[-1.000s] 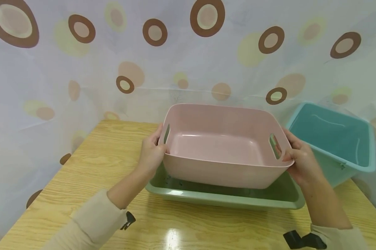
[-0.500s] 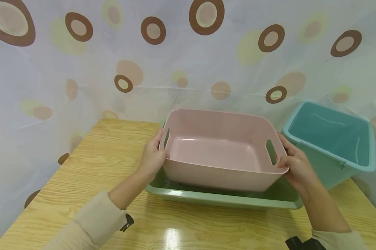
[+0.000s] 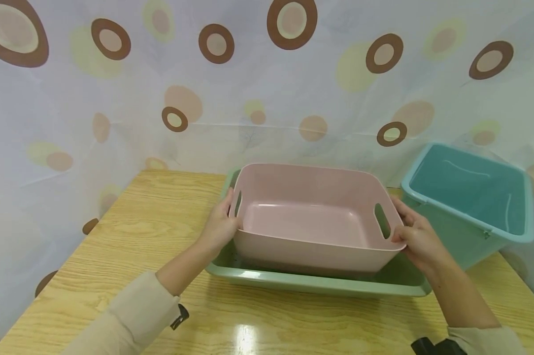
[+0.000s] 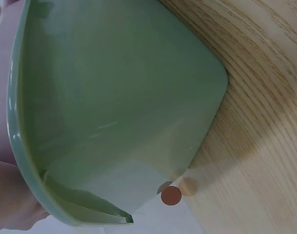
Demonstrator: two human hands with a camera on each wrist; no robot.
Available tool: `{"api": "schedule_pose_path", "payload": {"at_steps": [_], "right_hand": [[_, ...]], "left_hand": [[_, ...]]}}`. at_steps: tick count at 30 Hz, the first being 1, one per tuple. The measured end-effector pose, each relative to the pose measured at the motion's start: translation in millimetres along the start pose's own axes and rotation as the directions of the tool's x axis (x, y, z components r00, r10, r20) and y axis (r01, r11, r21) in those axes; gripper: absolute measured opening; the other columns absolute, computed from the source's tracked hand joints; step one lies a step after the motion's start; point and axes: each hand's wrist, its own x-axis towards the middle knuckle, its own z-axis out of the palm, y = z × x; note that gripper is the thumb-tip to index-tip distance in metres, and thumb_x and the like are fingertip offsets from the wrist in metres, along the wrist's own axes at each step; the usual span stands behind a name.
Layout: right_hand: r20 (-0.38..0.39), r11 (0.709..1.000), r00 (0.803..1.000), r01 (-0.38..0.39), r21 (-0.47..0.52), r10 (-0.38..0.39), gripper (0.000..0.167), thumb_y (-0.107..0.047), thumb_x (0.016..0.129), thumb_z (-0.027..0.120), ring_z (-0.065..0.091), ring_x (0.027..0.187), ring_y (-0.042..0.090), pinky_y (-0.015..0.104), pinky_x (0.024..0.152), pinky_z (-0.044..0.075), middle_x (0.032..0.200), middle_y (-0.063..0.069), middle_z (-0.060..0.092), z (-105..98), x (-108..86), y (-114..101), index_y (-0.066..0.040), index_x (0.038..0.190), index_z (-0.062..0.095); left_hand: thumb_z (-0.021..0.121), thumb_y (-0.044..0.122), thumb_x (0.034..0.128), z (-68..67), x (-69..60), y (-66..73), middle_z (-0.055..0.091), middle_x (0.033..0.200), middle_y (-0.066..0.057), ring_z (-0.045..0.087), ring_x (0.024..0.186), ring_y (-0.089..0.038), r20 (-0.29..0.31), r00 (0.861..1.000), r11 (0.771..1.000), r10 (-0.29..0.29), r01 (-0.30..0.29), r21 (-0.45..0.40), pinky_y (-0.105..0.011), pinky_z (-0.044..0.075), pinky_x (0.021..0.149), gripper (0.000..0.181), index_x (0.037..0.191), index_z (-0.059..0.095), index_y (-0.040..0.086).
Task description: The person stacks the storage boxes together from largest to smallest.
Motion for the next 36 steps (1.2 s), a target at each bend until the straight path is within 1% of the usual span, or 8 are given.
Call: {"api": "schedule_pose_path", "payload": {"at_steps": [3,7,10,17,22,27,33,36], "right_hand": [[-0.001,0.998,1.000,-0.010,-0.057,0.010,0.090,0.017,0.071,0.036,0.021,0.127,0.007,0.014,0.072,0.041,0.156,0.013,-0.009,0.6,1.5,1.5,-0.005,0.148,-0.003],[-0.004,0.991,0.999,-0.038,-0.126,0.038,0.090,0.016,0.071,0.038,0.015,0.131,0.016,0.014,0.071,0.042,0.154,0.020,-0.009,2.1,4.1,1.8,-0.004,0.148,-0.004],[-0.002,0.987,0.998,-0.058,-0.153,0.058,0.090,0.015,0.071,0.038,0.013,0.132,0.019,0.015,0.069,0.042,0.154,0.021,-0.009,3.0,6.1,2.0,-0.004,0.148,-0.006],[0.011,0.979,0.998,-0.066,-0.195,0.069,0.091,0.015,0.070,0.037,0.000,0.137,0.032,0.012,0.073,0.041,0.152,0.024,-0.011,3.3,10.2,2.5,0.000,0.146,-0.011],[0.018,0.970,0.997,-0.072,-0.234,0.078,0.091,0.015,0.070,0.038,0.003,0.136,0.034,0.010,0.075,0.039,0.153,0.025,-0.008,3.3,12.0,3.2,0.000,0.146,-0.010],[0.009,0.958,0.995,-0.096,-0.269,0.102,0.090,0.013,0.071,0.039,0.004,0.137,0.036,0.009,0.076,0.036,0.153,0.024,-0.007,3.7,13.2,3.3,0.000,0.146,-0.009],[-0.003,0.936,0.993,-0.109,-0.336,0.114,0.090,0.012,0.071,0.042,0.014,0.131,0.037,0.015,0.073,0.037,0.153,0.026,-0.004,4.7,12.8,4.3,0.003,0.146,-0.007],[-0.007,0.928,0.994,-0.107,-0.356,0.112,0.090,0.012,0.070,0.042,0.014,0.131,0.037,0.016,0.072,0.036,0.152,0.027,-0.002,5.0,12.5,5.1,0.004,0.146,-0.006]], "left_hand": [[0.043,-0.016,0.0663,0.0,1.6,-2.1,0.008,0.156,-0.015,0.009,0.143,-0.028,0.003,1.000,1.000,0.001,-0.001,0.015,-0.045,0.023,0.112,0.087,0.146,0.012,-0.004],[0.043,-0.016,0.0655,0.1,4.2,-5.2,0.011,0.155,-0.017,0.010,0.143,-0.029,0.006,1.000,1.000,0.009,-0.010,0.026,-0.045,0.022,0.112,0.086,0.146,0.014,-0.004],[0.044,-0.016,0.0638,0.0,6.6,-8.1,0.013,0.154,-0.019,0.012,0.142,-0.030,0.010,1.000,0.999,0.020,-0.021,0.038,-0.046,0.022,0.112,0.087,0.145,0.016,-0.006],[0.045,-0.015,0.0611,1.2,11.6,-16.7,0.011,0.154,-0.020,0.011,0.142,-0.030,0.047,0.998,0.998,0.043,-0.045,0.045,-0.046,0.017,0.114,0.089,0.144,0.015,-0.008],[0.045,-0.015,0.0609,1.3,13.9,-19.7,0.010,0.154,-0.021,0.011,0.142,-0.030,0.072,0.996,0.997,0.049,-0.053,0.057,-0.046,0.017,0.114,0.089,0.144,0.014,-0.008],[0.045,-0.014,0.0609,0.8,15.5,-22.1,0.010,0.154,-0.021,0.008,0.143,-0.031,0.093,0.995,0.994,0.042,-0.051,0.101,-0.044,0.012,0.115,0.089,0.144,0.013,-0.009],[0.045,-0.014,0.0617,0.7,16.0,-24.9,0.009,0.154,-0.020,0.006,0.143,-0.031,0.113,0.993,0.993,0.018,-0.031,0.113,-0.043,0.009,0.116,0.089,0.144,0.012,-0.008],[0.045,-0.014,0.0619,0.8,16.1,-25.5,0.008,0.154,-0.020,0.005,0.143,-0.031,0.122,0.992,0.994,0.007,-0.021,0.111,-0.043,0.008,0.116,0.089,0.145,0.012,-0.008]]}}
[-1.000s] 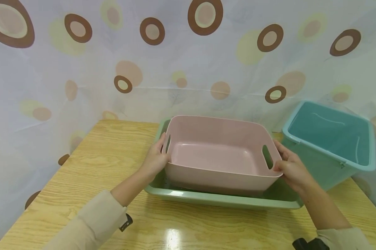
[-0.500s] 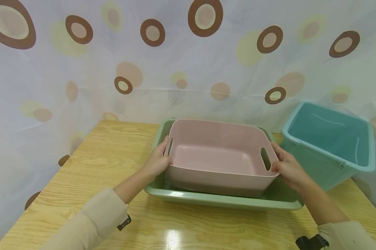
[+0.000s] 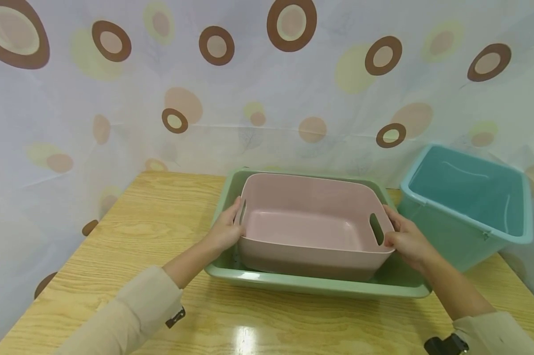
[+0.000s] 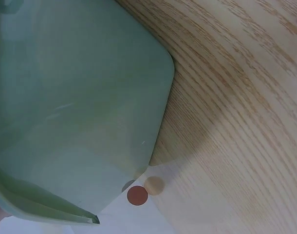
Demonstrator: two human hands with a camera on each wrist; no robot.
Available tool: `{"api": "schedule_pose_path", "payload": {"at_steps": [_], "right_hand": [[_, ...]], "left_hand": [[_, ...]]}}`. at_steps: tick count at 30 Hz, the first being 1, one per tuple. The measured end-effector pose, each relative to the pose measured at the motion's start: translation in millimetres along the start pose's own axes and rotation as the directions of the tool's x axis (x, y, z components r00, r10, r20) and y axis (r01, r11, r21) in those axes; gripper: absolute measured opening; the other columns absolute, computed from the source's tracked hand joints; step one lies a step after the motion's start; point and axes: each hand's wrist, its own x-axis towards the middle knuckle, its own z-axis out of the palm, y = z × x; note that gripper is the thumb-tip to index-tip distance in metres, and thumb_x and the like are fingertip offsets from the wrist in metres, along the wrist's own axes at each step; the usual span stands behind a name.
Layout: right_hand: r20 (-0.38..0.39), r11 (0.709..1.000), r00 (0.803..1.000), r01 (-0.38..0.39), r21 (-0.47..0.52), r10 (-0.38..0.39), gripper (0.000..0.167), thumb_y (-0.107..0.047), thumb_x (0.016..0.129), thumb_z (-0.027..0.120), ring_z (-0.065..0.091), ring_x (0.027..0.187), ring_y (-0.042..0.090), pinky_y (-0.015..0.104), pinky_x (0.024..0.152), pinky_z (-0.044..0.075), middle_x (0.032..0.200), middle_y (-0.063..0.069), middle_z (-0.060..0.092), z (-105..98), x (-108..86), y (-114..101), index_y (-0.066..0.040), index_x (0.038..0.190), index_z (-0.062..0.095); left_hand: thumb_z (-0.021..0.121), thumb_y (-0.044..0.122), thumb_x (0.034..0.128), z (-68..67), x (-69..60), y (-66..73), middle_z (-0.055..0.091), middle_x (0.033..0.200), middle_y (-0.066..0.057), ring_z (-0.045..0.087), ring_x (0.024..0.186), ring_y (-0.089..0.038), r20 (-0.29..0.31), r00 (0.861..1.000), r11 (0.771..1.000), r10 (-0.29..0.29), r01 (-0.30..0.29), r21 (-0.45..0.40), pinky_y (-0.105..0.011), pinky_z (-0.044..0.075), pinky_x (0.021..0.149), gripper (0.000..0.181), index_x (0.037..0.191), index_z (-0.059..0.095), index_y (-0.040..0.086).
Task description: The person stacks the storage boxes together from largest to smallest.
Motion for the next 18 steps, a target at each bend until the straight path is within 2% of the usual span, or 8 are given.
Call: {"api": "schedule_pose_path", "payload": {"at_steps": [12,18], "right_hand": [[-0.008,1.000,1.000,0.020,-0.004,-0.020,0.089,0.012,0.070,0.041,0.006,0.136,0.041,0.013,0.075,0.035,0.152,0.028,-0.003,0.1,1.2,4.0,0.006,0.145,-0.006],[0.011,0.994,1.000,0.025,-0.104,-0.024,0.091,0.011,0.069,0.043,0.008,0.135,0.042,0.013,0.074,0.034,0.151,0.030,-0.007,0.6,-0.1,4.2,0.007,0.144,-0.009]], "left_hand": [[0.045,-0.015,0.0626,3.3,1.0,-0.8,0.005,0.154,-0.022,0.004,0.143,-0.033,0.004,1.000,0.999,-0.011,0.011,0.039,-0.045,0.007,0.116,0.090,0.145,0.008,-0.008],[0.044,-0.014,0.0624,1.9,-3.3,-1.8,0.000,0.154,-0.023,0.001,0.142,-0.035,0.038,0.999,0.998,-0.005,0.003,0.062,-0.046,0.004,0.115,0.092,0.145,0.003,-0.009]]}}
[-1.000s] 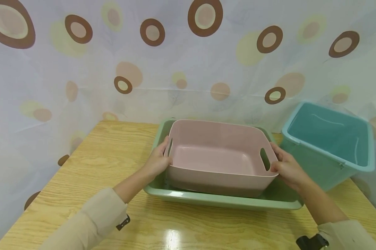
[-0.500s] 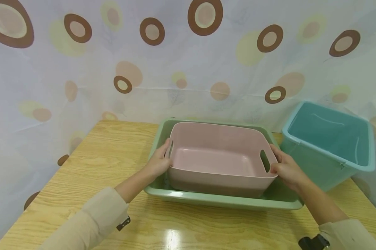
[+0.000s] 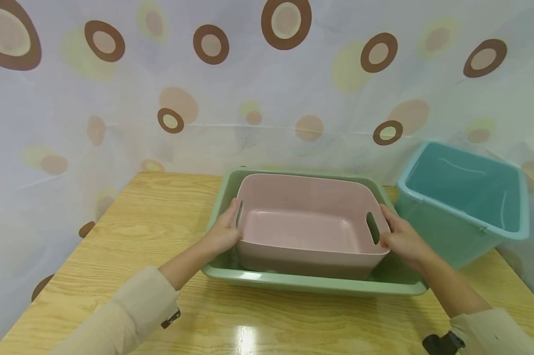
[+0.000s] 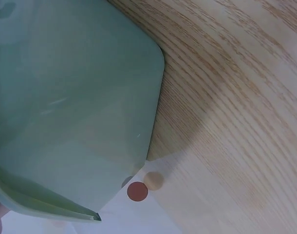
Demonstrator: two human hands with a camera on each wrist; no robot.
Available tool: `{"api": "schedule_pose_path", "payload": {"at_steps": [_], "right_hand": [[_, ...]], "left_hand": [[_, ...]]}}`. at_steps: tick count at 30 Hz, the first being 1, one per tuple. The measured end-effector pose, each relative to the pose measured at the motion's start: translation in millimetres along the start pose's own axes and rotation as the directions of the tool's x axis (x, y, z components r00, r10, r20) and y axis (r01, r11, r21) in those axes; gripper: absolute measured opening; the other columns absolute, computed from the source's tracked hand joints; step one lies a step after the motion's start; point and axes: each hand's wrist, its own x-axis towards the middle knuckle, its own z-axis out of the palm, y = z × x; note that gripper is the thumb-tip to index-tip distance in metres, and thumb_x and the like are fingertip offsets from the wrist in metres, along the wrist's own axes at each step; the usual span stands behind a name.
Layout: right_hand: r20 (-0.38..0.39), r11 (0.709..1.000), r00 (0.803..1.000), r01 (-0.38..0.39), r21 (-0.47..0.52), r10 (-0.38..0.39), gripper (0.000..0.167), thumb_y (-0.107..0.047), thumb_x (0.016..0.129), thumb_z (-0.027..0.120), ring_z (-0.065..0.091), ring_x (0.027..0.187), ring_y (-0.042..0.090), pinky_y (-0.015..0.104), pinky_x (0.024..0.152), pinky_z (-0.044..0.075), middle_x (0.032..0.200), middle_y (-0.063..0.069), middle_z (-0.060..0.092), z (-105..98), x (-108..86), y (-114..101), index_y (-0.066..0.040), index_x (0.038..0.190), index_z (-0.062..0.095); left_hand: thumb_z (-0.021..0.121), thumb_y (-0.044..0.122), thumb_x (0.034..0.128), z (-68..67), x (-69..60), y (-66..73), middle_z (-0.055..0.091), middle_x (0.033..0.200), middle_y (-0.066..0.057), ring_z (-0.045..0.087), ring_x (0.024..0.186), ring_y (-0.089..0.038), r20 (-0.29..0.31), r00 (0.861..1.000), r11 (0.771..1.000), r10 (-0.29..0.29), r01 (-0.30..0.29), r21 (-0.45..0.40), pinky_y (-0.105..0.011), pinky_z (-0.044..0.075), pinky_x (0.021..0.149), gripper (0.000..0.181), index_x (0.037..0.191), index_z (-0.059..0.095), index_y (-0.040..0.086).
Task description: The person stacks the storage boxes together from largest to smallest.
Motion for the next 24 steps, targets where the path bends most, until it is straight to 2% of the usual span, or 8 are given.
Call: {"api": "schedule_pose_path", "payload": {"at_steps": [4,9,13,16,18,24], "right_hand": [[0.003,0.997,1.000,-0.009,-0.079,0.009,0.093,0.010,0.068,0.045,0.018,0.127,0.040,0.015,0.073,0.034,0.150,0.032,-0.006,-0.2,-1.4,-1.8,0.008,0.143,-0.009],[-0.011,0.988,0.999,-0.036,-0.153,0.035,0.092,0.008,0.068,0.046,0.019,0.125,0.040,0.019,0.074,0.033,0.149,0.032,-0.007,1.3,-2.6,-3.8,0.009,0.143,-0.009],[-0.037,0.981,0.998,-0.065,-0.183,0.059,0.091,0.007,0.070,0.044,0.011,0.134,0.043,0.037,0.088,0.032,0.150,0.031,-0.007,4.1,-2.1,-5.2,0.008,0.143,-0.009],[-0.058,0.982,0.996,-0.075,-0.172,0.066,0.090,0.008,0.069,0.043,0.002,0.138,0.046,0.053,0.099,0.024,0.150,0.031,-0.008,6.1,-1.3,-5.7,0.009,0.143,-0.009],[-0.064,0.985,0.996,-0.073,-0.157,0.063,0.090,0.008,0.069,0.042,0.000,0.137,0.048,0.058,0.102,0.019,0.149,0.032,-0.008,6.7,-1.3,-5.9,0.010,0.142,-0.010],[-0.075,0.982,0.994,-0.093,-0.163,0.082,0.089,0.007,0.070,0.042,0.007,0.137,0.047,0.052,0.098,0.026,0.150,0.032,-0.003,7.5,-2.9,-8.0,0.008,0.143,-0.009]], "left_hand": [[0.044,-0.014,0.0637,0.6,-2.6,2.2,-0.001,0.153,-0.024,0.001,0.142,-0.035,0.015,1.000,0.998,-0.009,0.008,0.064,-0.046,0.005,0.115,0.091,0.144,0.002,-0.010],[0.043,-0.014,0.0669,0.9,-3.1,2.7,-0.002,0.153,-0.025,0.001,0.142,-0.035,0.031,0.999,0.992,-0.024,0.020,0.124,-0.046,0.004,0.115,0.089,0.144,0.000,-0.009],[0.042,-0.014,0.0674,0.7,-3.5,2.4,-0.004,0.153,-0.025,0.000,0.142,-0.036,0.033,0.999,0.992,-0.023,0.019,0.123,-0.047,0.004,0.115,0.088,0.145,-0.001,-0.009],[0.042,-0.014,0.0676,0.8,-3.8,2.2,-0.004,0.153,-0.024,-0.001,0.142,-0.035,0.032,0.999,0.992,-0.024,0.020,0.121,-0.047,0.003,0.115,0.089,0.145,-0.001,-0.008],[0.042,-0.015,0.0675,0.8,-3.8,2.1,-0.004,0.153,-0.024,-0.001,0.142,-0.036,0.030,0.999,0.993,-0.022,0.018,0.119,-0.047,0.004,0.115,0.089,0.145,-0.001,-0.008],[0.042,-0.015,0.0656,0.8,-4.0,1.6,0.004,0.152,-0.025,0.007,0.141,-0.037,-0.026,1.000,0.994,-0.010,0.012,0.104,-0.047,0.009,0.114,0.087,0.144,0.006,-0.011]]}}
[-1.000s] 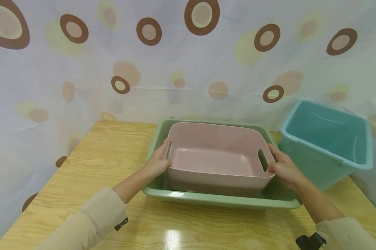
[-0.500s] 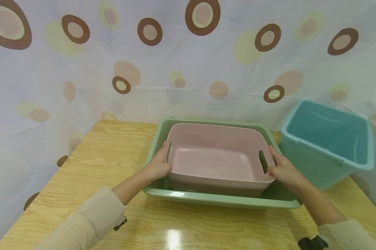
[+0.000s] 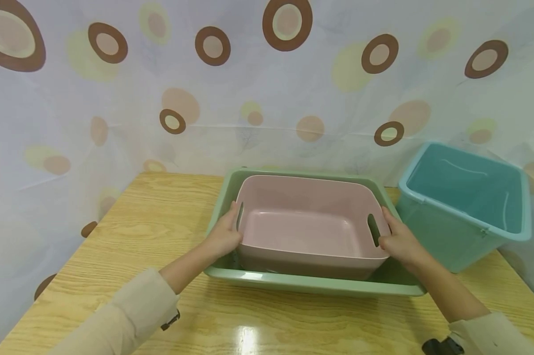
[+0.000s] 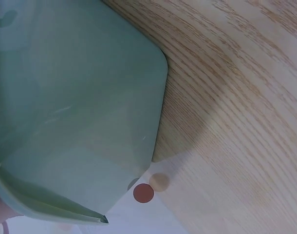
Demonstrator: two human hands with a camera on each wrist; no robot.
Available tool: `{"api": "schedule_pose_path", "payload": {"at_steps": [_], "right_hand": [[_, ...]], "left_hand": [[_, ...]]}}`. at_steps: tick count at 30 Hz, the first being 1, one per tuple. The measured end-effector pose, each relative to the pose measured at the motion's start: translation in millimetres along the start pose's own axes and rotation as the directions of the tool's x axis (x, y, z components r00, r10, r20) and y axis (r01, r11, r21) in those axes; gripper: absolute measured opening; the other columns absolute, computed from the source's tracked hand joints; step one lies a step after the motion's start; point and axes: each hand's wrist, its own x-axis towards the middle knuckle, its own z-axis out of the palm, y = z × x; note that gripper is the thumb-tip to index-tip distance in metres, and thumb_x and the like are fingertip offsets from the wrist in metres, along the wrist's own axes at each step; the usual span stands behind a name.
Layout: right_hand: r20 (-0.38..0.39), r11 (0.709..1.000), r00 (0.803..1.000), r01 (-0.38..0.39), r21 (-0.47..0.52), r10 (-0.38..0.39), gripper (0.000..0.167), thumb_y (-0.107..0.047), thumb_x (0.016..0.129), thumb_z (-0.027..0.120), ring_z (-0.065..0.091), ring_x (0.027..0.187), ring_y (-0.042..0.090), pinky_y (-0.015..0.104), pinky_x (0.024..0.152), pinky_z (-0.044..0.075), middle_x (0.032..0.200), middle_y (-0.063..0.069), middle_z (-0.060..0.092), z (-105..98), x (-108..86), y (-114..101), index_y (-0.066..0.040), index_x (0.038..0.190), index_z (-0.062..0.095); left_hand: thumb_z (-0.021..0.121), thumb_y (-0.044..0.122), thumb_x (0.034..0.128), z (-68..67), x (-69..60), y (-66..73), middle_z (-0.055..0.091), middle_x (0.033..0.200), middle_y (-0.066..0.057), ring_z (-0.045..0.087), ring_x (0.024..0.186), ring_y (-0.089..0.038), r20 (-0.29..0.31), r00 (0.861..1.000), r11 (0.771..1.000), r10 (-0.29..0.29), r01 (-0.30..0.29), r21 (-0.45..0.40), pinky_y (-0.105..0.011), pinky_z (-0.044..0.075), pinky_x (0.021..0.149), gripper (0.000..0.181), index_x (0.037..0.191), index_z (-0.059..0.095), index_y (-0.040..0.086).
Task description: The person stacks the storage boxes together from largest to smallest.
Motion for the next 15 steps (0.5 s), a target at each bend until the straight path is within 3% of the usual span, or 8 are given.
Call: {"api": "schedule_pose_path", "payload": {"at_steps": [4,7,9,14,15], "right_hand": [[-0.026,1.000,1.000,-0.005,-0.012,0.005,0.084,0.004,0.075,0.043,0.017,0.135,0.046,0.047,0.097,0.033,0.149,0.033,0.009,0.2,-2.8,-2.2,0.005,0.145,-0.003],[-0.045,1.000,0.999,-0.006,-0.005,0.006,0.078,0.001,0.079,0.043,0.027,0.132,0.043,0.026,0.088,0.042,0.147,0.032,0.020,0.0,-6.1,-4.2,0.003,0.147,0.004],[-0.051,1.000,0.999,-0.007,0.008,0.008,0.074,-0.001,0.083,0.043,0.028,0.133,0.042,0.012,0.078,0.039,0.147,0.031,0.019,-0.4,-8.0,-5.5,0.003,0.147,0.005],[-0.120,0.998,0.993,0.006,0.057,0.001,0.063,-0.008,0.091,0.039,0.029,0.134,0.043,-0.001,0.072,0.033,0.148,0.030,0.021,-3.4,-12.5,-7.9,0.005,0.146,0.010],[-0.152,0.998,0.988,0.014,0.055,-0.005,0.061,-0.011,0.093,0.039,0.037,0.132,0.036,-0.001,0.072,0.034,0.146,0.029,0.027,-4.2,-13.5,-7.9,0.004,0.146,0.014]], "left_hand": [[0.043,-0.013,0.0657,-1.2,0.3,-0.3,0.014,0.151,-0.026,0.016,0.140,-0.036,-0.063,0.998,1.000,0.006,-0.006,0.002,-0.047,0.019,0.113,0.082,0.143,0.014,-0.012],[0.045,-0.011,0.0668,-2.1,0.4,-0.3,0.021,0.149,-0.026,0.025,0.137,-0.036,-0.109,0.994,0.999,0.026,-0.023,0.022,-0.047,0.029,0.109,0.079,0.142,0.021,-0.011],[0.046,-0.009,0.0694,-2.7,0.6,0.2,0.026,0.148,-0.025,0.031,0.135,-0.036,-0.131,0.991,0.999,0.037,-0.034,0.024,-0.047,0.035,0.106,0.076,0.142,0.024,-0.009],[0.052,-0.002,0.0767,-4.9,2.8,5.5,0.030,0.148,-0.022,0.031,0.135,-0.036,-0.175,0.982,0.998,0.068,-0.068,0.007,-0.047,0.032,0.107,0.069,0.142,0.029,-0.006],[0.053,0.000,0.0778,-5.1,3.5,7.0,0.031,0.148,-0.020,0.030,0.137,-0.035,-0.185,0.980,0.997,0.071,-0.072,-0.001,-0.047,0.030,0.109,0.069,0.142,0.029,-0.004]]}}
